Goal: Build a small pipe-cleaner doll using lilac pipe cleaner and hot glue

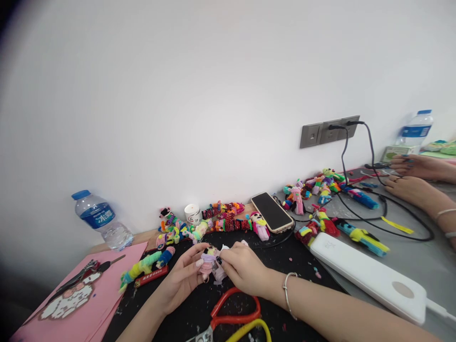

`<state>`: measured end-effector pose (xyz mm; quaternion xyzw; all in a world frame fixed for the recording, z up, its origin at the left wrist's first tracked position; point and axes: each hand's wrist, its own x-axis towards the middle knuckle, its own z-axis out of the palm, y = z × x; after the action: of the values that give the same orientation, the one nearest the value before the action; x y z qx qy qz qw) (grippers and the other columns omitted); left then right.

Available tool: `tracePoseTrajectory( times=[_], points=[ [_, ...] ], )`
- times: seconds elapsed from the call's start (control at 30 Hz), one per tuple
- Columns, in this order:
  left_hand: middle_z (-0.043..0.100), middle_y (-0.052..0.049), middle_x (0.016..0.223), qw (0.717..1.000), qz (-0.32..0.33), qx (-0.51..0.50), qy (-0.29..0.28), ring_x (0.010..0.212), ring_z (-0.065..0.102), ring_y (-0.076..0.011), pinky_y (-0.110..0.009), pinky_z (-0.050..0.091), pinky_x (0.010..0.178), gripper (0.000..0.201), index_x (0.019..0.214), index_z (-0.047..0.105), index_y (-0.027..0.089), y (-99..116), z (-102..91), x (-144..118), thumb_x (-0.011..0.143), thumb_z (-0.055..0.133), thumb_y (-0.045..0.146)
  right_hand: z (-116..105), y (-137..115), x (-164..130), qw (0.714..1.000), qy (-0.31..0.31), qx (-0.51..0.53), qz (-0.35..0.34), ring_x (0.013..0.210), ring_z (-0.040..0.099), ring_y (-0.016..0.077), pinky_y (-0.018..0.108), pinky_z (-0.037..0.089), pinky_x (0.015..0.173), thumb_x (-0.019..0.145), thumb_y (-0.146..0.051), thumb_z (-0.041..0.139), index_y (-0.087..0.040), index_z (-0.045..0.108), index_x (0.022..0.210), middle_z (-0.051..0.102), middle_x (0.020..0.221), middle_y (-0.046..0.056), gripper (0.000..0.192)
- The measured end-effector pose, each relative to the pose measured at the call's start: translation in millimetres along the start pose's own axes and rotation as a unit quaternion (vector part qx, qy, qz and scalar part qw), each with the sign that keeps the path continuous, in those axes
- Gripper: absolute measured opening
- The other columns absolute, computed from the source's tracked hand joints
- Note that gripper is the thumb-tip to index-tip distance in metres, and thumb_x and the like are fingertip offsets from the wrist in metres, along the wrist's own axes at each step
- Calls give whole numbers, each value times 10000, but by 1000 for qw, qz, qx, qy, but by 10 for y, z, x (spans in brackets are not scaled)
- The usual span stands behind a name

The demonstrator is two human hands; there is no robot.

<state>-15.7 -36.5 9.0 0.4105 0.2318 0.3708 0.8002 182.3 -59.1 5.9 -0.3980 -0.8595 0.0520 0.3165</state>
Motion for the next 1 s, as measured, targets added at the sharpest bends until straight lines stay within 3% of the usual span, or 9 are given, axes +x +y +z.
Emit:
tracePoseTrajectory(
  times=[1.0],
  points=[
    [589, -40, 904, 1000, 0, 9, 12, 735, 541, -116, -267, 438, 685, 338, 1079, 622, 201, 5, 1, 2, 749, 684, 163, 6, -1, 0, 1000, -6, -2, 6, 606, 446, 166, 265, 350, 580, 901, -155, 296, -198, 414, 676, 517, 633, 30, 258]
  ],
)
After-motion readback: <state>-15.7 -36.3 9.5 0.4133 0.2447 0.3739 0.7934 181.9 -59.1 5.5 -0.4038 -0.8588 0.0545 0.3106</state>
